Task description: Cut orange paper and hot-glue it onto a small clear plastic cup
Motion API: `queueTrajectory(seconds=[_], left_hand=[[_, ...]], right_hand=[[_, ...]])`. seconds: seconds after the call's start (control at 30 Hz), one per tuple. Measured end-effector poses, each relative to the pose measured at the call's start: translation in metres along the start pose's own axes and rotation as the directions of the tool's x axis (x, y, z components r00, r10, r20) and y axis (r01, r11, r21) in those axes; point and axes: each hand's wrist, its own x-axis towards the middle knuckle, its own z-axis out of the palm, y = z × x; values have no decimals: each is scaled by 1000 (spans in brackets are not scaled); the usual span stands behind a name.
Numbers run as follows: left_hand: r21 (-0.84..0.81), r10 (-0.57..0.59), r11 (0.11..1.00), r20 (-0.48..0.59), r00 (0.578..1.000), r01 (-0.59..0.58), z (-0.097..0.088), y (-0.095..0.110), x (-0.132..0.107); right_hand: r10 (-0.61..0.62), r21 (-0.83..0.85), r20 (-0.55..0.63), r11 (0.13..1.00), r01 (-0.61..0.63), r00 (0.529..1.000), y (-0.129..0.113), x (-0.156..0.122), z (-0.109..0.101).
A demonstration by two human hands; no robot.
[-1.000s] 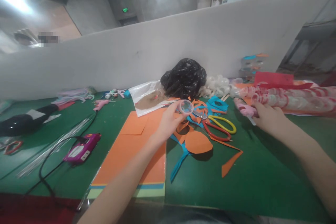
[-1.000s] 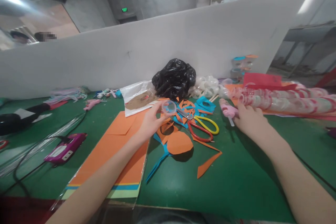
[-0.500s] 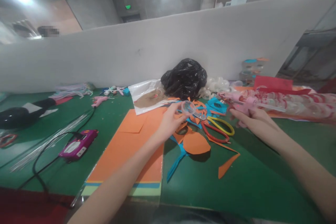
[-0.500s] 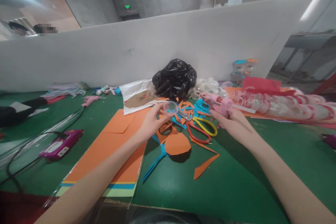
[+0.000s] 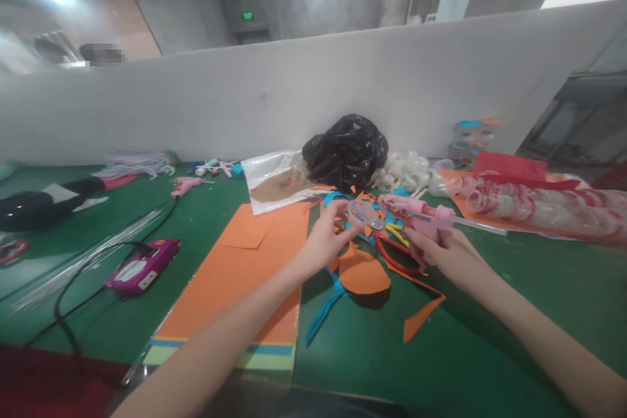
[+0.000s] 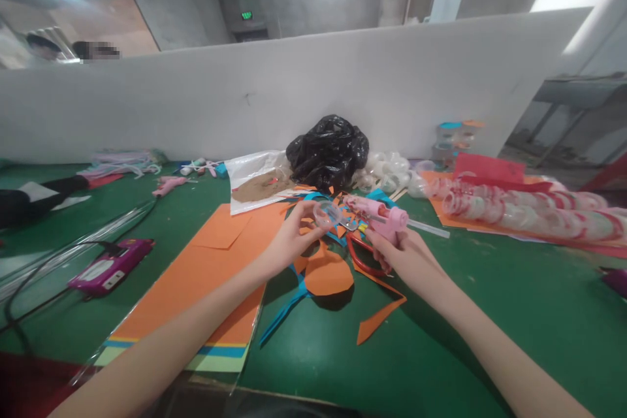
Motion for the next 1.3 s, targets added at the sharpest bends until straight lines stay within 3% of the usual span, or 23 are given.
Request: queueTrajectory(seconds=[0.4, 1.3], left_hand=[[-20, 13, 1000, 25, 1000, -12, 4, 4, -2], [44, 38, 998, 31, 999, -39, -2, 4, -1]], right_hand=[[-43, -109, 40, 993, 47, 998, -11, -4, 0], [-55, -206, 52, 976, 64, 997, 4, -3, -2]])
